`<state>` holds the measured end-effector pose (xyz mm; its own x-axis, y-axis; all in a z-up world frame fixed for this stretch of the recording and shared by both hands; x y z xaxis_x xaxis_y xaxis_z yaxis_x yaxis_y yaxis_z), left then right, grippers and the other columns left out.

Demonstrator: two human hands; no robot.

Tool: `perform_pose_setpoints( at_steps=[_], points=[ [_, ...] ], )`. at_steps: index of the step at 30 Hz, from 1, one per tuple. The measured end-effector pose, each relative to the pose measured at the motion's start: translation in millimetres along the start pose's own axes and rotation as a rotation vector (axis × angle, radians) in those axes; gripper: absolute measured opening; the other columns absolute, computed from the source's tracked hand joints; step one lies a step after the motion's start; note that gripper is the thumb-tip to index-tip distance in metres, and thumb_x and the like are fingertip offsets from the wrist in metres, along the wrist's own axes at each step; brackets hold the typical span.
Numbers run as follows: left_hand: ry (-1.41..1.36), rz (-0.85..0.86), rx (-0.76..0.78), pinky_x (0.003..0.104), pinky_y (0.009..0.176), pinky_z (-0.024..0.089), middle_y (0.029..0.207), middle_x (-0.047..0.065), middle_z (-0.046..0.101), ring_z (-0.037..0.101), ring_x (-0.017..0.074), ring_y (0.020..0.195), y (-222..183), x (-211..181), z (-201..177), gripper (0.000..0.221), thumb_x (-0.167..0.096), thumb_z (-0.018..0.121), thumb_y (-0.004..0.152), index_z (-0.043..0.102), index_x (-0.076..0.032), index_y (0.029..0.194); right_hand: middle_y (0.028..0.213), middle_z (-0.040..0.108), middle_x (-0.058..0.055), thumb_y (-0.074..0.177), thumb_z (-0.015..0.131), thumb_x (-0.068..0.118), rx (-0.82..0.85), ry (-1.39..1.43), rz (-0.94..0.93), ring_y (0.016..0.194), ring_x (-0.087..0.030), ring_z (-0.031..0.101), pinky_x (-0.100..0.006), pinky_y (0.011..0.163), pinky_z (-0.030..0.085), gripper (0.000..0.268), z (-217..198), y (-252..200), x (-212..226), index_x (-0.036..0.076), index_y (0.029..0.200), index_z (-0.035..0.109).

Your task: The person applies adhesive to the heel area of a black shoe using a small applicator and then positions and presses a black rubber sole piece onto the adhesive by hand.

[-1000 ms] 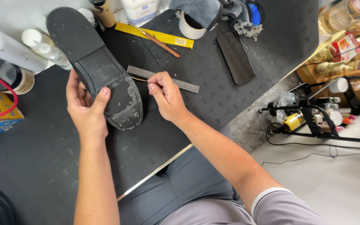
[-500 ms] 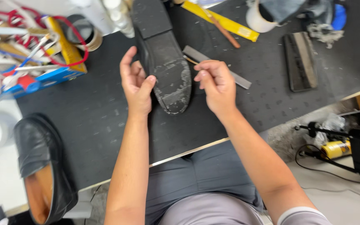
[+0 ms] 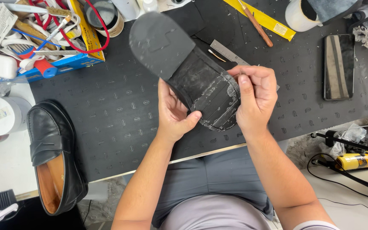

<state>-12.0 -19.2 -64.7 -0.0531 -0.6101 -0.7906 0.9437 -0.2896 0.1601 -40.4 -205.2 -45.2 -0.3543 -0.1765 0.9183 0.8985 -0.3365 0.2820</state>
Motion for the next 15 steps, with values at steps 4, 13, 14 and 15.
perform_pose_setpoints(
  at_steps=[4, 13, 14, 15],
  points=[
    [0.012, -0.094, -0.002, 0.041, 0.124, 0.046, 0.145, 0.015, 0.054, 0.055, 0.024, 0.142, -13, 8, -13, 0.081, -0.001, 0.087, 0.081, 0.037, 0.001, 0.145, 0.115, 0.07, -0.017, 0.115, 0.052, -0.002, 0.149, -0.163, -0.042, 0.102, -0.013, 0.068, -0.028, 0.096, 0.056, 0.009, 6, 14, 5, 0.0, 0.123, 0.052],
    [0.235, -0.369, -0.242, 0.032, 0.085, 0.06, 0.104, 0.011, 0.074, 0.071, 0.0188, 0.095, -27, 27, -27, 0.044, 0.0, 0.094, 0.068, 0.069, 0.003, 0.105, 0.109, 0.072, -0.013, 0.106, 0.065, -0.005, 0.291, -0.611, -0.345, 0.091, -0.016, 0.065, -0.025, 0.078, 0.052, 0.006, 12, 38, 19, -0.003, 0.112, 0.066],
    [0.335, -0.45, -0.293, 0.033, 0.079, 0.059, 0.101, 0.013, 0.074, 0.07, 0.0207, 0.089, -29, 29, -31, 0.042, 0.0, 0.094, 0.069, 0.07, 0.005, 0.103, 0.11, 0.07, -0.014, 0.105, 0.066, -0.005, 0.279, -0.643, -0.344, 0.09, -0.016, 0.064, -0.025, 0.076, 0.051, 0.007, 12, 35, 22, -0.003, 0.111, 0.066],
    [0.434, -0.531, -0.343, 0.035, 0.074, 0.058, 0.098, 0.015, 0.074, 0.069, 0.0226, 0.084, -31, 31, -35, 0.04, 0.001, 0.094, 0.069, 0.07, 0.007, 0.1, 0.112, 0.069, -0.014, 0.104, 0.067, -0.006, 0.268, -0.675, -0.342, 0.088, -0.016, 0.062, -0.025, 0.075, 0.05, 0.008, 12, 33, 25, -0.003, 0.111, 0.067]
  ],
)
Point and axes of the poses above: each hand's wrist, its own y-axis towards the middle knuckle, its own z-axis out of the palm, x = y × z, the point moved 5 cm from there along y, towards the middle knuckle
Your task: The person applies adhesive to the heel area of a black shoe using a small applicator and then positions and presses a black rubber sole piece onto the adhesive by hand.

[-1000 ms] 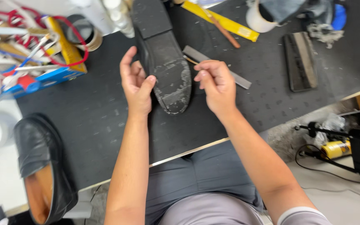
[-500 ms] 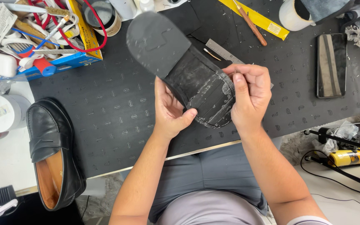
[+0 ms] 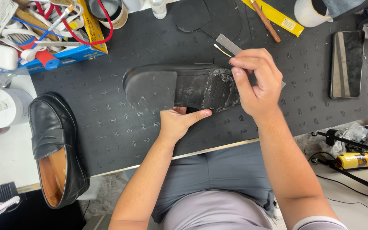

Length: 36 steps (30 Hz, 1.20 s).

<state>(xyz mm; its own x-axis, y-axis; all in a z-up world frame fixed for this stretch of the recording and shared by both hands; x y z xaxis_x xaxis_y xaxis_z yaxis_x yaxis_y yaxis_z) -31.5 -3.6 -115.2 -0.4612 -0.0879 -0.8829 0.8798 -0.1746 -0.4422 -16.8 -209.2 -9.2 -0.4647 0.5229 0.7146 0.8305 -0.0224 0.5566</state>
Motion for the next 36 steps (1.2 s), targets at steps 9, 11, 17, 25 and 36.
perform_pose_setpoints(
  at_steps=[9, 11, 17, 25, 36],
  points=[
    [-0.092, -0.001, 0.084, 0.037, 0.092, 0.062, 0.115, 0.014, 0.072, 0.072, 0.0223, 0.103, -4, 9, 10, 0.059, -0.017, 0.095, 0.068, 0.068, 0.006, 0.115, 0.123, 0.053, -0.011, 0.103, 0.066, -0.006, -0.036, 0.203, 0.237, 0.1, -0.014, 0.064, -0.025, 0.079, 0.055, 0.017, 17, -36, -3, -0.003, 0.119, 0.064],
    [0.018, 0.007, 0.085, 0.036, 0.099, 0.054, 0.12, 0.011, 0.07, 0.068, 0.021, 0.112, -10, 5, 5, 0.069, -0.023, 0.094, 0.066, 0.065, 0.001, 0.124, 0.126, 0.053, -0.009, 0.106, 0.066, -0.007, -0.046, 0.218, 0.207, 0.104, -0.013, 0.064, -0.026, 0.086, 0.057, 0.018, 21, -41, -7, -0.002, 0.123, 0.063],
    [0.203, 0.872, 0.174, 0.035, 0.12, 0.039, 0.147, 0.008, 0.042, 0.044, 0.0165, 0.141, -48, -63, -11, 0.094, -0.043, 0.091, 0.075, 0.043, -0.006, 0.146, 0.126, 0.053, -0.009, 0.107, 0.064, -0.006, -0.113, 0.318, 0.224, 0.099, -0.01, 0.061, -0.024, 0.085, 0.051, 0.017, 30, -50, -32, 0.0, 0.123, 0.062],
    [0.683, 0.578, 0.231, 0.051, 0.128, 0.029, 0.164, 0.012, 0.043, 0.038, 0.0343, 0.153, -51, -59, -46, 0.078, -0.024, 0.078, 0.086, 0.047, -0.007, 0.156, 0.124, 0.054, -0.007, 0.107, 0.064, -0.005, -0.122, 0.284, 0.182, 0.092, -0.008, 0.058, -0.023, 0.079, 0.048, 0.016, 34, -54, -35, 0.001, 0.122, 0.062],
    [1.169, 0.606, -0.46, 0.055, 0.113, 0.033, 0.146, 0.016, 0.054, 0.047, 0.0389, 0.135, -38, -82, -97, 0.056, -0.025, 0.082, 0.085, 0.064, -0.008, 0.134, 0.114, 0.061, -0.008, 0.1, 0.072, -0.001, -0.111, -0.047, 0.143, 0.099, -0.018, 0.06, -0.027, 0.077, 0.048, 0.017, 36, -46, -19, 0.004, 0.115, 0.065]
  ],
)
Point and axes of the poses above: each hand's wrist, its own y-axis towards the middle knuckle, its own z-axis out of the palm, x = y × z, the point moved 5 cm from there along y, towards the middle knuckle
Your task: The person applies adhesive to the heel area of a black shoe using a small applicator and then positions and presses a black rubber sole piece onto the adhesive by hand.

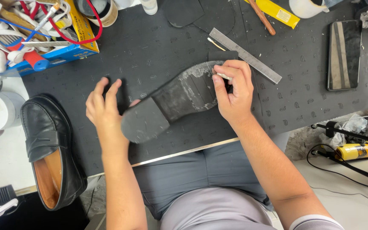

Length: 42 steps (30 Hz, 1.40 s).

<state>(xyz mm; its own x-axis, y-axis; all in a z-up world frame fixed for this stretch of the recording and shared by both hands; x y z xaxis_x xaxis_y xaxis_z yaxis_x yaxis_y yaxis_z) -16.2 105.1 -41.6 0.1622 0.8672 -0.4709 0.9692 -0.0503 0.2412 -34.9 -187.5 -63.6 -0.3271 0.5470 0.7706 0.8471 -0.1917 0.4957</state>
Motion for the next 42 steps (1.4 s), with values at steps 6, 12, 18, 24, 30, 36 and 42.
perform_pose_setpoints(
  at_steps=[6, 12, 18, 24, 30, 36, 42],
  points=[
    [-0.888, -0.303, -0.074, 0.038, 0.109, 0.052, 0.132, 0.013, 0.072, 0.068, 0.0299, 0.123, 5, 21, -15, 0.035, -0.023, 0.066, 0.106, 0.064, -0.006, 0.136, 0.117, 0.062, -0.009, 0.1, 0.074, 0.0, 0.022, -0.099, -0.072, 0.109, -0.025, 0.059, -0.036, 0.096, 0.049, 0.02, 5, 5, 11, 0.005, 0.118, 0.067],
    [-0.125, 0.19, 0.012, 0.043, 0.101, 0.048, 0.127, 0.009, 0.07, 0.064, 0.0292, 0.118, 15, -73, -22, 0.058, -0.042, 0.082, 0.085, 0.068, -0.004, 0.127, 0.118, 0.056, -0.014, 0.094, 0.077, 0.001, 0.12, -0.139, -0.122, 0.1, -0.025, 0.053, -0.038, 0.093, 0.046, 0.019, -2, 16, 29, 0.005, 0.111, 0.072],
    [0.064, 0.212, 0.029, 0.041, 0.086, 0.049, 0.112, 0.0, 0.075, 0.067, 0.022, 0.103, 17, -84, -16, 0.063, -0.058, 0.085, 0.075, 0.076, -0.011, 0.116, 0.108, 0.06, -0.005, 0.094, 0.08, 0.001, 0.363, -0.061, -0.237, 0.103, -0.024, 0.055, -0.036, 0.091, 0.049, 0.02, 2, 35, 32, 0.006, 0.112, 0.073],
    [0.059, 0.211, -0.006, 0.039, 0.083, 0.049, 0.111, 0.0, 0.075, 0.067, 0.0211, 0.103, 10, -80, -15, 0.062, -0.058, 0.084, 0.076, 0.076, -0.011, 0.116, 0.109, 0.061, -0.005, 0.09, 0.08, -0.003, 0.344, -0.101, -0.3, 0.104, -0.024, 0.055, -0.035, 0.089, 0.051, 0.029, 3, 34, 32, 0.007, 0.116, 0.071],
    [0.072, 0.218, -0.002, 0.038, 0.082, 0.05, 0.111, 0.0, 0.076, 0.068, 0.0208, 0.102, 11, -81, -15, 0.063, -0.06, 0.083, 0.076, 0.077, -0.011, 0.116, 0.106, 0.06, -0.005, 0.086, 0.079, -0.008, 0.362, -0.117, -0.304, 0.1, -0.023, 0.055, -0.032, 0.085, 0.051, 0.035, 5, 34, 29, 0.009, 0.116, 0.074],
    [0.087, 0.226, -0.01, 0.038, 0.081, 0.049, 0.11, 0.0, 0.076, 0.068, 0.0204, 0.101, 11, -82, -14, 0.064, -0.061, 0.082, 0.076, 0.077, -0.011, 0.115, 0.105, 0.059, -0.004, 0.086, 0.077, -0.012, 0.342, -0.145, -0.312, 0.101, -0.023, 0.053, -0.031, 0.084, 0.051, 0.034, 7, 33, 29, 0.009, 0.113, 0.075],
    [0.097, 0.218, -0.006, 0.037, 0.08, 0.049, 0.11, 0.0, 0.076, 0.068, 0.0195, 0.101, 10, -81, -12, 0.065, -0.063, 0.081, 0.076, 0.077, -0.011, 0.115, 0.102, 0.056, -0.004, 0.09, 0.079, -0.011, 0.31, -0.151, -0.306, 0.099, -0.021, 0.051, -0.029, 0.079, 0.049, 0.028, 11, 32, 30, 0.009, 0.11, 0.075]
  ],
)
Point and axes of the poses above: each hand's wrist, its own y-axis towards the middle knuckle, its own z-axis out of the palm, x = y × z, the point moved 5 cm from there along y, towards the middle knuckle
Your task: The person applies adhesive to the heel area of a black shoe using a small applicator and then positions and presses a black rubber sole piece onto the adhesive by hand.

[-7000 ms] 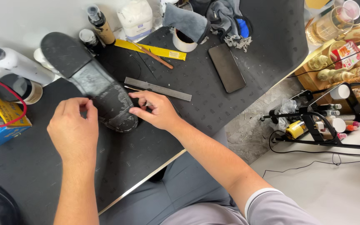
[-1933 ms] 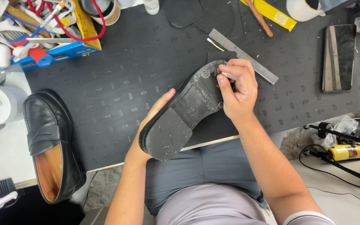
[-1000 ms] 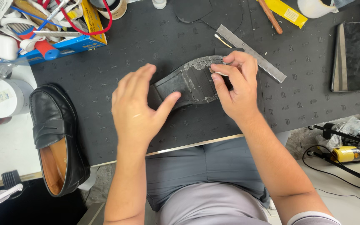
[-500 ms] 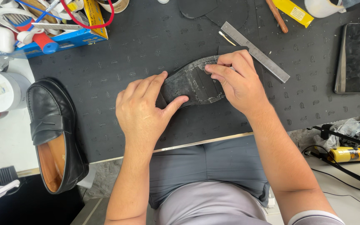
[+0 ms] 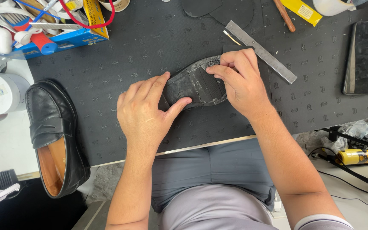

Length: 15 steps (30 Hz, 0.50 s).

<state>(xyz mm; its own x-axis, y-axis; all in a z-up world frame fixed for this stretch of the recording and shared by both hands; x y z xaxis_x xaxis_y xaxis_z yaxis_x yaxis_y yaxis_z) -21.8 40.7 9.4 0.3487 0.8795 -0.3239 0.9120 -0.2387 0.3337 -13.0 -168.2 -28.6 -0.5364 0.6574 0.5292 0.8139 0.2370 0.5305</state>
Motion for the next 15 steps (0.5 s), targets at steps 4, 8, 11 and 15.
perform_pose_setpoints(
  at_steps=[4, 8, 11, 15],
  points=[
    [0.013, 0.007, -0.004, 0.037, 0.08, 0.05, 0.109, -0.001, 0.076, 0.068, 0.0192, 0.1, 0.0, -0.5, 0.3, 0.065, -0.064, 0.081, 0.076, 0.077, -0.012, 0.115, 0.106, 0.055, -0.005, 0.09, 0.075, -0.015, 0.01, 0.01, 0.03, 0.101, -0.021, 0.051, -0.029, 0.081, 0.05, 0.031, 0.4, -1.2, 0.3, 0.008, 0.111, 0.073],
    [0.011, 0.009, -0.007, 0.037, 0.08, 0.049, 0.109, -0.001, 0.076, 0.068, 0.0191, 0.1, -0.4, -0.3, 0.4, 0.066, -0.064, 0.081, 0.076, 0.077, -0.012, 0.115, 0.106, 0.054, -0.005, 0.09, 0.074, -0.015, 0.005, 0.01, 0.033, 0.102, -0.022, 0.051, -0.03, 0.082, 0.049, 0.03, 1.3, -1.5, -1.1, 0.007, 0.11, 0.072],
    [0.01, 0.01, -0.011, 0.037, 0.08, 0.049, 0.109, -0.001, 0.076, 0.068, 0.0191, 0.1, -0.7, -0.4, 0.0, 0.066, -0.064, 0.08, 0.076, 0.077, -0.011, 0.115, 0.106, 0.054, -0.006, 0.09, 0.074, -0.014, -0.002, 0.01, 0.043, 0.103, -0.023, 0.051, -0.031, 0.084, 0.049, 0.028, 1.5, -1.9, -1.4, 0.006, 0.109, 0.071],
    [0.01, 0.012, -0.012, 0.037, 0.08, 0.049, 0.109, -0.001, 0.076, 0.068, 0.0191, 0.101, -1.1, -0.8, 0.0, 0.066, -0.064, 0.08, 0.076, 0.077, -0.011, 0.115, 0.107, 0.054, -0.006, 0.091, 0.076, -0.011, -0.022, -0.006, 0.047, 0.103, -0.025, 0.051, -0.034, 0.085, 0.049, 0.025, 2.2, -2.0, -1.5, 0.006, 0.108, 0.071]
  ],
)
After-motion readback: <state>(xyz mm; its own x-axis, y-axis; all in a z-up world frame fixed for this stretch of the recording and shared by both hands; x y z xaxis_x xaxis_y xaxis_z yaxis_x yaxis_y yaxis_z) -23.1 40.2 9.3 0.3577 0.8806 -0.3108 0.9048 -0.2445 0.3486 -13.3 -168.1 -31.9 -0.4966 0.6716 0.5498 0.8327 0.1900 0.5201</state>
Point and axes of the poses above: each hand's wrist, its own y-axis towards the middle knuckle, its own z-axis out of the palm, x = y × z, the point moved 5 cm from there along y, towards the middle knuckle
